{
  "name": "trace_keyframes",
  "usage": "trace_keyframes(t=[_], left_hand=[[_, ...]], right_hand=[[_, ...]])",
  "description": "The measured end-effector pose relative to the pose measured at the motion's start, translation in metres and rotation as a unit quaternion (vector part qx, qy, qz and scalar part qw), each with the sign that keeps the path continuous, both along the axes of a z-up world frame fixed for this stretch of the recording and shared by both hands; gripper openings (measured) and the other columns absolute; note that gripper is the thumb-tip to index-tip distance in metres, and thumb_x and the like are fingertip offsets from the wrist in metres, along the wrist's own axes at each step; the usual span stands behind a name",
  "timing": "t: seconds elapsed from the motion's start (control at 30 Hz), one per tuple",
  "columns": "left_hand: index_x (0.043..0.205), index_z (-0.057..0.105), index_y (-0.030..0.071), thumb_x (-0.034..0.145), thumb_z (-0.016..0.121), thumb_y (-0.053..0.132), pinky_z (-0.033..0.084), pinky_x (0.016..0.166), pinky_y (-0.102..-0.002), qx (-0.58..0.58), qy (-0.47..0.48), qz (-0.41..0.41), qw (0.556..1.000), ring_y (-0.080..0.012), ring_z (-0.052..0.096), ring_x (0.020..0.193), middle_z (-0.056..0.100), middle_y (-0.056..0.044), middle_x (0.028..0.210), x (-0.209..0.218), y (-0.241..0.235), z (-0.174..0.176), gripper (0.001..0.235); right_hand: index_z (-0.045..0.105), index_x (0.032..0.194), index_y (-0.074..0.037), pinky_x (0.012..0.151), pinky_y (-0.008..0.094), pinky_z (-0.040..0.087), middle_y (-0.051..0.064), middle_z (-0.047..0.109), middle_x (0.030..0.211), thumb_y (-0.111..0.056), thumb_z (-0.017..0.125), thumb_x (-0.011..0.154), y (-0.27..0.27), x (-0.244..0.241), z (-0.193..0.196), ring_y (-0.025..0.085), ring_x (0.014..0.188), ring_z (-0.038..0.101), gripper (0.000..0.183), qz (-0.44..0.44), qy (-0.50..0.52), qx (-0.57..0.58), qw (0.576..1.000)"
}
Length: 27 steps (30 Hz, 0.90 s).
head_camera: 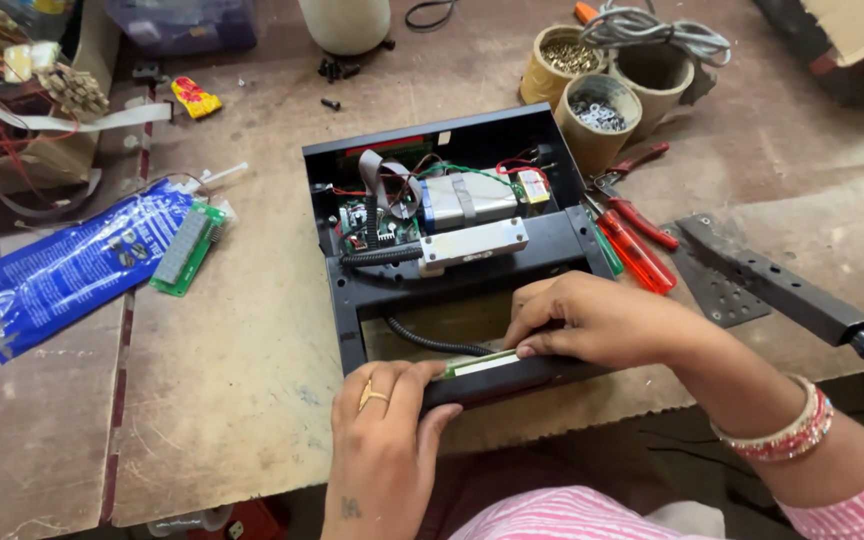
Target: Assembling an electronic component into a plastic housing.
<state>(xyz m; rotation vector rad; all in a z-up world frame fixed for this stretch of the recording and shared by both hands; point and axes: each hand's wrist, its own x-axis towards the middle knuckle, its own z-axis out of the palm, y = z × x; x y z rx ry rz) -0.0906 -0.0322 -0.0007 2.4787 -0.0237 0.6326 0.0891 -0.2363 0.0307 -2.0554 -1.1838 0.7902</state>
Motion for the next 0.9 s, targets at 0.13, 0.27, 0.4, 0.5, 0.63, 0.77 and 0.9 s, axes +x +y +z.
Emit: trace_keyframes(t=[0.13, 0.27, 0.4, 0.5, 0.63, 0.77, 0.9], left_hand=[[0.112, 0.069, 0.01, 0.075, 0.079, 0.02, 0.04, 0.099, -0.047, -0.015, 0.07, -0.003, 0.997, -0.0324, 0.057, 0.115, 0.067, -0.008, 0.11, 0.004, 0.001, 0.007, 0.039], [0.101, 0.07, 0.012, 0.07, 0.082, 0.029, 0.027, 0.109, -0.055, 0.044, 0.054, 0.035, 0.997, -0.0292, 0.058, 0.117, 0.07, -0.005, 0.102, 0.003, 0.004, -0.002, 0.037], [0.091, 0.072, 0.015, 0.068, 0.085, 0.028, 0.026, 0.111, -0.05, -0.038, 0.09, 0.02, 0.995, -0.0223, 0.06, 0.113, 0.073, 0.0, 0.094, 0.002, 0.01, -0.015, 0.029], [0.098, 0.072, 0.02, 0.075, 0.085, 0.034, 0.024, 0.119, -0.05, -0.042, 0.116, 0.016, 0.992, -0.0193, 0.06, 0.12, 0.073, 0.005, 0.099, 0.001, 0.012, -0.029, 0.03], [0.096, 0.07, 0.015, 0.072, 0.084, 0.029, 0.021, 0.112, -0.055, 0.001, 0.184, 0.023, 0.983, -0.0267, 0.057, 0.119, 0.071, -0.002, 0.096, 0.009, 0.006, -0.008, 0.031], [0.11, 0.068, 0.007, 0.072, 0.079, 0.018, 0.022, 0.109, -0.055, 0.001, 0.132, -0.023, 0.991, -0.0269, 0.062, 0.113, 0.071, -0.007, 0.098, 0.013, 0.004, 0.001, 0.041], [0.111, 0.071, 0.014, 0.072, 0.078, 0.013, 0.027, 0.111, -0.049, -0.036, 0.188, -0.035, 0.981, -0.0253, 0.066, 0.109, 0.075, -0.005, 0.101, 0.015, 0.004, 0.013, 0.04]], right_hand=[[0.078, 0.102, -0.004, 0.082, 0.034, 0.054, 0.008, 0.073, 0.091, -0.013, 0.073, 0.086, 0.002, 0.002, 0.0, 0.023, 0.09, 0.071, 0.02, 0.03, 0.025, 0.01, 0.999], [0.078, 0.104, -0.004, 0.082, 0.034, 0.054, 0.008, 0.073, 0.092, -0.014, 0.072, 0.087, 0.001, 0.004, -0.004, 0.022, 0.091, 0.071, 0.02, 0.031, 0.048, 0.007, 0.998], [0.076, 0.105, -0.003, 0.082, 0.035, 0.054, 0.008, 0.073, 0.094, -0.014, 0.07, 0.09, 0.001, 0.004, -0.002, 0.023, 0.092, 0.071, 0.019, 0.049, 0.07, 0.017, 0.996], [0.074, 0.105, -0.002, 0.081, 0.035, 0.053, 0.009, 0.072, 0.096, -0.013, 0.068, 0.093, 0.002, 0.007, 0.001, 0.024, 0.093, 0.071, 0.018, 0.063, 0.081, 0.018, 0.995], [0.073, 0.105, -0.002, 0.082, 0.036, 0.053, 0.009, 0.072, 0.096, -0.012, 0.067, 0.093, 0.0, 0.006, -0.002, 0.025, 0.093, 0.071, 0.017, 0.069, 0.083, 0.019, 0.994], [0.073, 0.107, -0.002, 0.083, 0.036, 0.053, 0.01, 0.072, 0.098, -0.008, 0.064, 0.092, -0.001, 0.005, 0.0, 0.026, 0.095, 0.071, 0.019, 0.068, 0.097, 0.013, 0.993], [0.073, 0.111, -0.004, 0.085, 0.036, 0.054, 0.009, 0.073, 0.102, -0.007, 0.063, 0.091, -0.003, 0.011, 0.005, 0.025, 0.098, 0.071, 0.023, 0.082, 0.091, -0.015, 0.992]])
